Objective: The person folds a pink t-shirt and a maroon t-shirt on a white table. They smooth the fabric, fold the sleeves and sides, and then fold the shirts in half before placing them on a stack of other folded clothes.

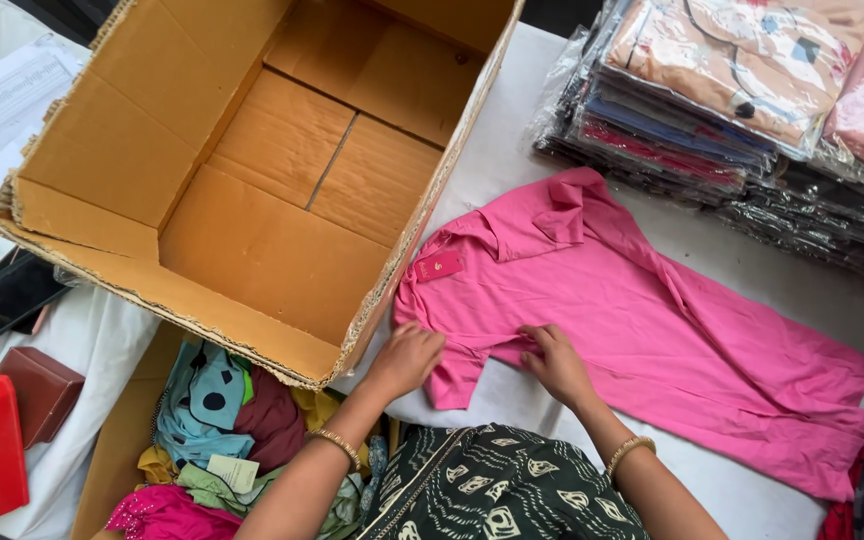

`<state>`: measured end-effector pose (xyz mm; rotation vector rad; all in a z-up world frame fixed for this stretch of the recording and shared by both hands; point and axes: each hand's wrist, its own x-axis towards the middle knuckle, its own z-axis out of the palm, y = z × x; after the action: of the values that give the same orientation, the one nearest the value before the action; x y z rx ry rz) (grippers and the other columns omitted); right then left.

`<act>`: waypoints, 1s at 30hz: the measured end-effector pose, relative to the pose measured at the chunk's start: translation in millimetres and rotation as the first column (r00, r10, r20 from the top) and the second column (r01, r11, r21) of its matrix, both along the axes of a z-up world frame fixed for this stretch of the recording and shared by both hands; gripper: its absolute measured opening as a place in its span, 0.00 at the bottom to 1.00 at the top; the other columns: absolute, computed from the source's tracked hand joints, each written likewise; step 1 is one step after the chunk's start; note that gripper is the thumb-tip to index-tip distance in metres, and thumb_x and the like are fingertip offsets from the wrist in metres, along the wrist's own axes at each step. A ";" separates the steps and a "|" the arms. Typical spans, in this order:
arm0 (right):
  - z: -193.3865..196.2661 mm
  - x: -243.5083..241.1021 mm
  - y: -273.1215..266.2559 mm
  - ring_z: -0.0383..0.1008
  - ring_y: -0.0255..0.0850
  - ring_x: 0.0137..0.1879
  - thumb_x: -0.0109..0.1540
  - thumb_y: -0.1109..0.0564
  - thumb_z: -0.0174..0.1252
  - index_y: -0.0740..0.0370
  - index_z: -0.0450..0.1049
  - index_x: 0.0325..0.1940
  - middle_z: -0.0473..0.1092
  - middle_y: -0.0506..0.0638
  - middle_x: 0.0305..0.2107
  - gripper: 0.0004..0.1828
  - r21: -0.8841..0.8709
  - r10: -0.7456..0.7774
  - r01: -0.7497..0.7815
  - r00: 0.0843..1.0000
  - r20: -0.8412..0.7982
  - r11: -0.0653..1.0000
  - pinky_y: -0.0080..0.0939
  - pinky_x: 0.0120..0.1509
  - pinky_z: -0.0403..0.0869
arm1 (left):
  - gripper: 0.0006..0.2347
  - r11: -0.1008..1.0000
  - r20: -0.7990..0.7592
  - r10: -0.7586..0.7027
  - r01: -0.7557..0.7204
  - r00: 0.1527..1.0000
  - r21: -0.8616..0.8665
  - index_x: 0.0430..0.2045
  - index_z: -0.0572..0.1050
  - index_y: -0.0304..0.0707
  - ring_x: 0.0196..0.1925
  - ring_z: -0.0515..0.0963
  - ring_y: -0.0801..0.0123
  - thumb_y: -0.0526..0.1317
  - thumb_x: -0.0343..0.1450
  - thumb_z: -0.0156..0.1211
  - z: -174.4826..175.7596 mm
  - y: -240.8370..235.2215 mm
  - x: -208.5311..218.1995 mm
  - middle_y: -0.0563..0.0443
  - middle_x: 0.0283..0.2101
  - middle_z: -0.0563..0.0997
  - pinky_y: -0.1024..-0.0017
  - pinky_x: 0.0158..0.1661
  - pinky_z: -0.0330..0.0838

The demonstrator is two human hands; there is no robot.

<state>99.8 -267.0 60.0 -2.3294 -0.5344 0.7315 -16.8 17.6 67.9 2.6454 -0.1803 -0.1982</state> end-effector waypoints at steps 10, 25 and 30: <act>6.5 2.2 -34.6 0.79 0.44 0.47 0.61 0.60 0.60 0.60 0.76 0.57 0.74 0.54 0.47 0.19 0.053 -0.184 0.183 0.983 0.011 0.982 0.42 0.52 0.77 | 0.12 0.991 -0.204 -0.106 0.088 0.973 -0.097 0.45 0.74 0.40 0.50 0.80 0.48 0.31 0.69 0.54 -24.8 2.4 56.5 0.39 0.48 0.79 0.54 0.48 0.74; -38.9 -0.4 -59.0 0.77 0.43 0.47 0.62 0.61 0.60 0.62 0.80 0.52 0.73 0.53 0.45 0.14 0.097 -0.242 0.266 0.948 -0.205 0.959 0.39 0.53 0.76 | 0.15 0.676 0.041 0.692 -0.627 0.721 -0.387 0.55 0.67 0.30 0.54 0.77 0.37 0.30 0.72 0.53 6.7 -13.9 64.9 0.27 0.52 0.78 0.51 0.52 0.70; -21.8 -5.7 -58.9 0.77 0.39 0.46 0.62 0.60 0.60 0.61 0.78 0.53 0.73 0.51 0.44 0.15 0.127 -0.259 0.277 0.955 -0.147 0.952 0.38 0.52 0.75 | 0.27 0.826 0.270 0.561 -0.551 0.783 -0.118 0.64 0.64 0.33 0.64 0.70 0.36 0.26 0.66 0.52 9.8 -18.9 63.6 0.25 0.66 0.66 0.53 0.60 0.66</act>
<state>94.1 -325.9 38.2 -2.1450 -0.1996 0.6820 46.8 -1.2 77.7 2.5503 0.5048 0.3983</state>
